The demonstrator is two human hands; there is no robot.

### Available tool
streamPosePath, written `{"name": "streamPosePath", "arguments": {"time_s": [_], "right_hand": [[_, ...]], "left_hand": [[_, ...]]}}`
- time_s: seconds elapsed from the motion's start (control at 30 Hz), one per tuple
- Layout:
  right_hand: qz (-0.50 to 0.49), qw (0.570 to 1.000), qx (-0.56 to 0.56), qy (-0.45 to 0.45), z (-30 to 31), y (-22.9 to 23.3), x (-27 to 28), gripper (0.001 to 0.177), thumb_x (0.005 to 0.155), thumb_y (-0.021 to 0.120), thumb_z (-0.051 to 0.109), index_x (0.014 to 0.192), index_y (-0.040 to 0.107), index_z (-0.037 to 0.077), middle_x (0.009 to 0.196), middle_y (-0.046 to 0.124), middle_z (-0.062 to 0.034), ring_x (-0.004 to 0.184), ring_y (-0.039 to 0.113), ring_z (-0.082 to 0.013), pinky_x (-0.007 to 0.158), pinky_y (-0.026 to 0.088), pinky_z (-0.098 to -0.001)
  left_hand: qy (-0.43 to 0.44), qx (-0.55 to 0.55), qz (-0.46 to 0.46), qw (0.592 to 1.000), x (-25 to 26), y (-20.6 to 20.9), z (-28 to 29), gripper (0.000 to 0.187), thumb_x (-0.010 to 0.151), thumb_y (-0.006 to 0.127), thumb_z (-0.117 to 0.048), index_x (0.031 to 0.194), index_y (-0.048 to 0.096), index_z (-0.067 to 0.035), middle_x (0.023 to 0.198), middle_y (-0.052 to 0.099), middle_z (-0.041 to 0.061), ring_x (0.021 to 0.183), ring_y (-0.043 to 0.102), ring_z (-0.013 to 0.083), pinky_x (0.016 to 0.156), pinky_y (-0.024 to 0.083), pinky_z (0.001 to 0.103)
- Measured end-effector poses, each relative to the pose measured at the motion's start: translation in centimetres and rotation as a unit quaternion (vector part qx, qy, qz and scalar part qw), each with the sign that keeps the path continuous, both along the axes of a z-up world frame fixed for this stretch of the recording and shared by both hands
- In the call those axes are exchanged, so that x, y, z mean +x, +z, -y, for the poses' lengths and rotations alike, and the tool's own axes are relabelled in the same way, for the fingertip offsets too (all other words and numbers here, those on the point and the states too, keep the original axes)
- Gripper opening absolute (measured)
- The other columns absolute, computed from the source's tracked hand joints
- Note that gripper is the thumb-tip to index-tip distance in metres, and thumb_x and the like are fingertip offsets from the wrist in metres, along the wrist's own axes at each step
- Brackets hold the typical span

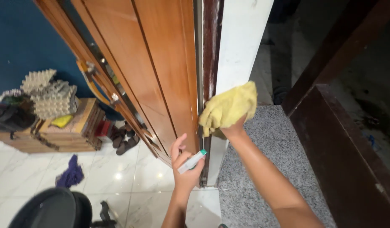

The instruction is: Clean the wall and door frame using a spray bottle and cloth.

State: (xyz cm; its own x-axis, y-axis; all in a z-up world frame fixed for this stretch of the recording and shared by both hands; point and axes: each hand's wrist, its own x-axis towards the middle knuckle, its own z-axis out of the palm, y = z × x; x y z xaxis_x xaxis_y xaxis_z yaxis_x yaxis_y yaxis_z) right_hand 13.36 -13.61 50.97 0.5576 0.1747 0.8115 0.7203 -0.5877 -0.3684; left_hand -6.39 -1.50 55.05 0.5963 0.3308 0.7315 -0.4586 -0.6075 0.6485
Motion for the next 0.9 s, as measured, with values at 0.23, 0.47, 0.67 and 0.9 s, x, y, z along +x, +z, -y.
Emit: {"name": "streamPosePath", "arguments": {"time_s": [0.23, 0.47, 0.67, 0.9], "right_hand": [[0.023, 1.0, 0.006, -0.012, -1.3, 2.0, 2.9, 0.069, 0.069, 0.082, 0.032, 0.125, 0.057, 0.0, 0.122, 0.06, -0.0203, 0.118, 0.054, -0.0416, 0.107, 0.037, -0.0523], [0.022, 0.999, 0.018, -0.036, -0.9, 1.2, 2.0, 0.066, 0.069, 0.081, 0.034, 0.122, 0.057, 0.001, 0.119, 0.06, -0.0194, 0.114, 0.055, -0.0409, 0.103, 0.038, -0.0513], [0.039, 0.998, 0.023, -0.04, 1.1, -2.2, 2.2, 0.064, 0.069, 0.08, 0.035, 0.119, 0.058, 0.003, 0.116, 0.06, -0.0187, 0.111, 0.055, -0.0404, 0.1, 0.039, -0.0505], [0.06, 0.998, 0.022, -0.029, 4.7, -5.6, 0.9, 0.061, 0.07, 0.079, 0.037, 0.116, 0.058, 0.004, 0.112, 0.06, -0.0179, 0.108, 0.056, -0.0397, 0.097, 0.04, -0.0496]], "left_hand": [[-0.06, -0.02, 0.008, 0.998, 2.9, -1.4, -3.1, 0.024, 0.071, 0.081, 0.0, 0.069, 0.058, -0.005, 0.134, 0.062, 0.015, 0.119, 0.06, 0.0329, 0.096, 0.05, 0.042], [-0.167, 0.013, 0.01, 0.986, 3.4, -1.0, -3.8, 0.024, 0.068, 0.082, 0.001, 0.073, 0.058, -0.003, 0.126, 0.065, 0.014, 0.113, 0.063, 0.0325, 0.096, 0.052, 0.041], [-0.179, -0.016, -0.019, 0.984, 3.8, -1.9, -4.6, 0.027, 0.068, 0.085, -0.001, 0.074, 0.058, -0.003, 0.121, 0.066, 0.012, 0.103, 0.065, 0.0281, 0.089, 0.054, 0.037], [-0.2, 0.005, 0.006, 0.98, 3.5, -0.8, -4.8, 0.03, 0.065, 0.088, -0.002, 0.088, 0.069, 0.0, 0.118, 0.064, 0.012, 0.105, 0.063, 0.031, 0.092, 0.052, 0.038]]}}
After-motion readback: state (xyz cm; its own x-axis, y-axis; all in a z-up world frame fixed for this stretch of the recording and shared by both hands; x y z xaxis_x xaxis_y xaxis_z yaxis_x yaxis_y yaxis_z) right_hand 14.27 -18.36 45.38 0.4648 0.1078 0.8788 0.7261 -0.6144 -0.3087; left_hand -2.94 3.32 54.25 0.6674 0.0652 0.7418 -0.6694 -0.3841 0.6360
